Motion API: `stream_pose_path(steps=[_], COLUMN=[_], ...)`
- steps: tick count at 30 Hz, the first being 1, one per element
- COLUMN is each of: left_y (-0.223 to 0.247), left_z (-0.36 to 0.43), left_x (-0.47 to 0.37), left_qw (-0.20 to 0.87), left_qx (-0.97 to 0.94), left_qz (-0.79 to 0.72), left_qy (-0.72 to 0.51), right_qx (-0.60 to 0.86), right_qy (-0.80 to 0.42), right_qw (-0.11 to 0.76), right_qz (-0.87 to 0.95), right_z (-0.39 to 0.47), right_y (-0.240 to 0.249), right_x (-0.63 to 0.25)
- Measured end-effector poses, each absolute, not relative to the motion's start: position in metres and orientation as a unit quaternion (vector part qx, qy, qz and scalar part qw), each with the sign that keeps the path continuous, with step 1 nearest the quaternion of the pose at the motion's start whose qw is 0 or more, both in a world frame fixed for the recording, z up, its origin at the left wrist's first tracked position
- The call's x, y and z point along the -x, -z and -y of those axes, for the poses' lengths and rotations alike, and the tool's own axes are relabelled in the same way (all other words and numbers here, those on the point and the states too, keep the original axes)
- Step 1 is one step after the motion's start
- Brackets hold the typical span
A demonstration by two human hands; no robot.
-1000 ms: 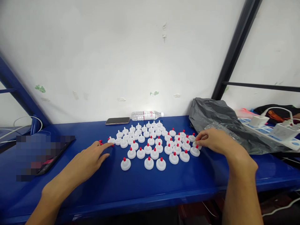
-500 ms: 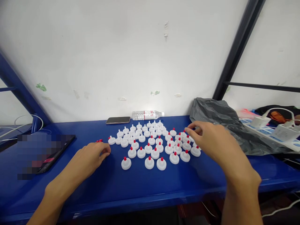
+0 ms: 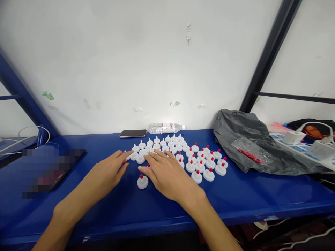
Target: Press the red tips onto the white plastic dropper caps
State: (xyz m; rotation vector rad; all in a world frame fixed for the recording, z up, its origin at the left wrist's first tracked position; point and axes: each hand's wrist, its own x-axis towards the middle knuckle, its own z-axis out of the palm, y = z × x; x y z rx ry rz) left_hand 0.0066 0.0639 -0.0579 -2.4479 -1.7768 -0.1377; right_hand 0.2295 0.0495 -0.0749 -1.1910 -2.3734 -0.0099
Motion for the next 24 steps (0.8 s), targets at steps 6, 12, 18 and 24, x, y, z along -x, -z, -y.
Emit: stream_pose_path(steps=[6, 12, 18, 24], left_y=[0.072, 0.069, 0.054, 0.049], left_z=[-0.061, -0.06, -0.058, -0.055], left_x=[-0.014, -0.013, -0.01, -0.007], left_qw=[0.106, 0.081, 0.047, 0.03], left_qx=[0.824, 0.835, 0.837, 0.835], left_qz=[0.555, 0.543, 0.545, 0.547], left_qy=[-0.041, -0.02, 0.035, 0.06], right_qx=[0.466, 0.452, 0.442, 0.409], right_qy=[0.022, 0.051, 0.061, 0.025], right_qw=[0.229, 0.246, 0.285, 0.301], right_qz=[0.855, 0.856, 0.848, 0.861], right_z=[-0.051, -0.054, -0.053, -0.046], right_y=[0.073, 0.066, 0.062, 0.059], right_x=[-0.241, -0.238, -0.236, -0.232])
